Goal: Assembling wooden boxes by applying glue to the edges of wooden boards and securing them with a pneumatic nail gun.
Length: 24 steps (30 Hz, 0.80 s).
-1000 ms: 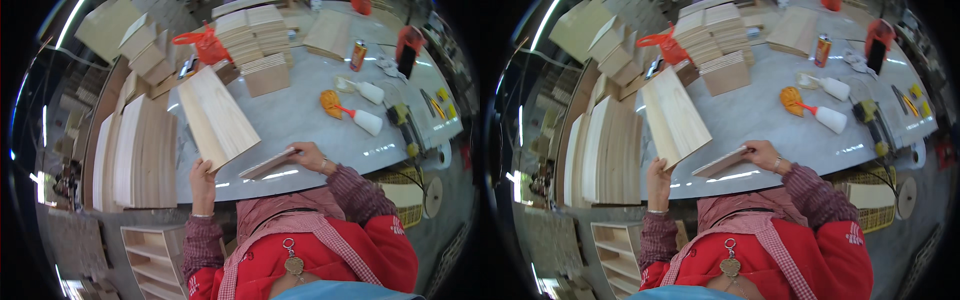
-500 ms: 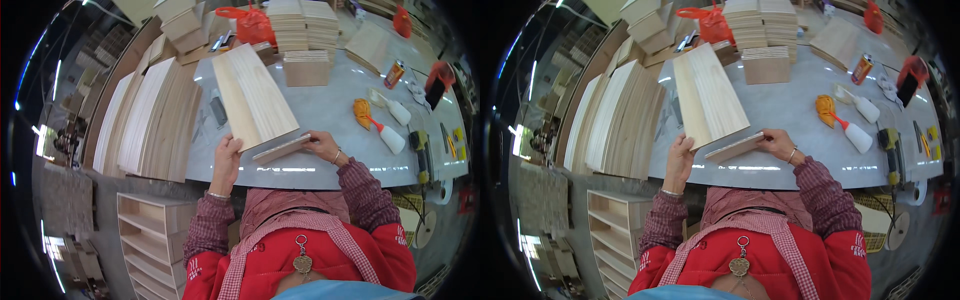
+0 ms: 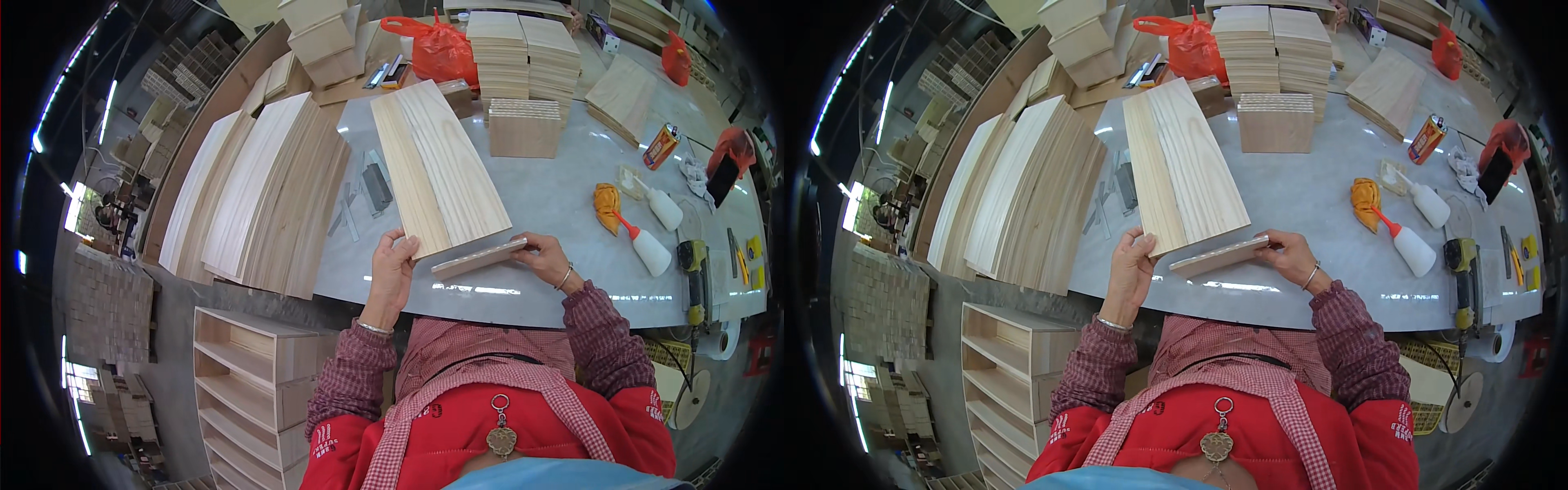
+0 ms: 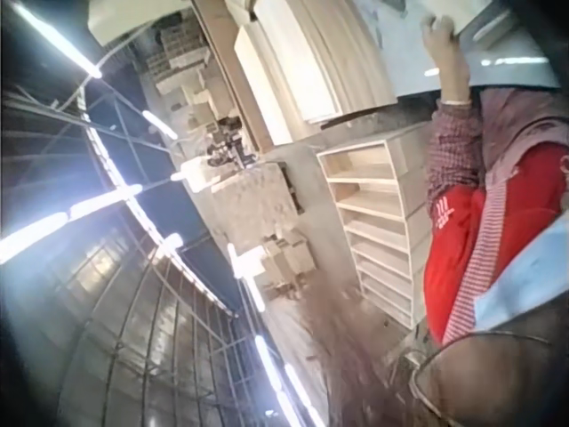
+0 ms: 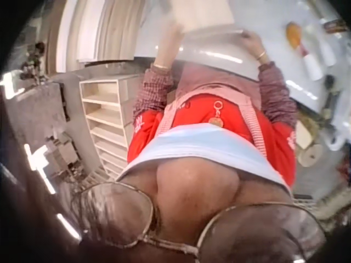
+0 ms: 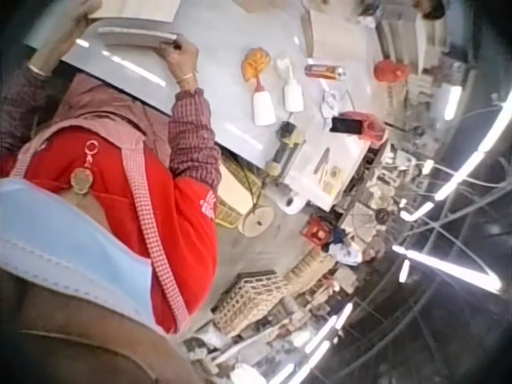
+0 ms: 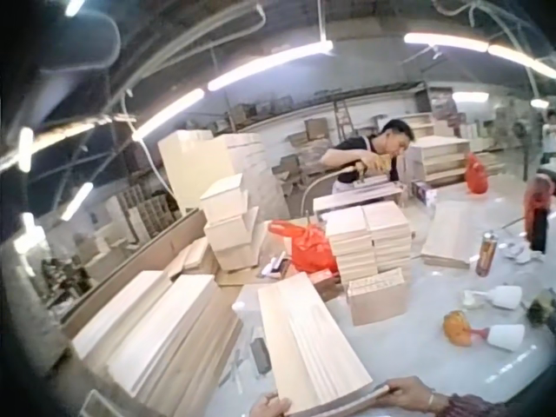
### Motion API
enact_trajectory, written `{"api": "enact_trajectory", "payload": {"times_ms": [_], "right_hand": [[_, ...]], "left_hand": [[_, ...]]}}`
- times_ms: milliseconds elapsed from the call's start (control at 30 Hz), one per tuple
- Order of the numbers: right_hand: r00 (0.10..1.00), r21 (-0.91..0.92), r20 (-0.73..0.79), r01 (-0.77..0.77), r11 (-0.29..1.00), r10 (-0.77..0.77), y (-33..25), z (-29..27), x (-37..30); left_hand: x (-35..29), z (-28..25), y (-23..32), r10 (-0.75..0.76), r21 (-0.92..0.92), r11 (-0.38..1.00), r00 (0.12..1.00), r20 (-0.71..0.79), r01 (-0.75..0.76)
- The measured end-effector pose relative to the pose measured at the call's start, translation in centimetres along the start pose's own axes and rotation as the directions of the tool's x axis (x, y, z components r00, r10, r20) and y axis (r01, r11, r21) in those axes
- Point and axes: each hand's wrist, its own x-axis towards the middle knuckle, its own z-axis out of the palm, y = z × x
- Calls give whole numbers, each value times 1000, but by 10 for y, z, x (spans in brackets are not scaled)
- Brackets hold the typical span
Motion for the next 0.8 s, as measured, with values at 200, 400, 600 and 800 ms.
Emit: {"api": "enact_trajectory", "payload": {"times_ms": [200,400,600,800], "right_hand": [[1000,-3,-12,16,1000,-16,-5,3,-1],[998,-50,-56,23,999,-26,3,2,14],[996,-81,-43,80,993,-84,8,4,25],[995,10,-59,87,996,-86,18,5,21]], "left_hand": [[-6,4,3,-21,15,1000,1000,15,20],[10,-1,-5,-43,105,994,999,16,41],[9,3,-1,0,96,995,999,49,-5],[6,7,-9,-14,119,993,998,55,7]]}}
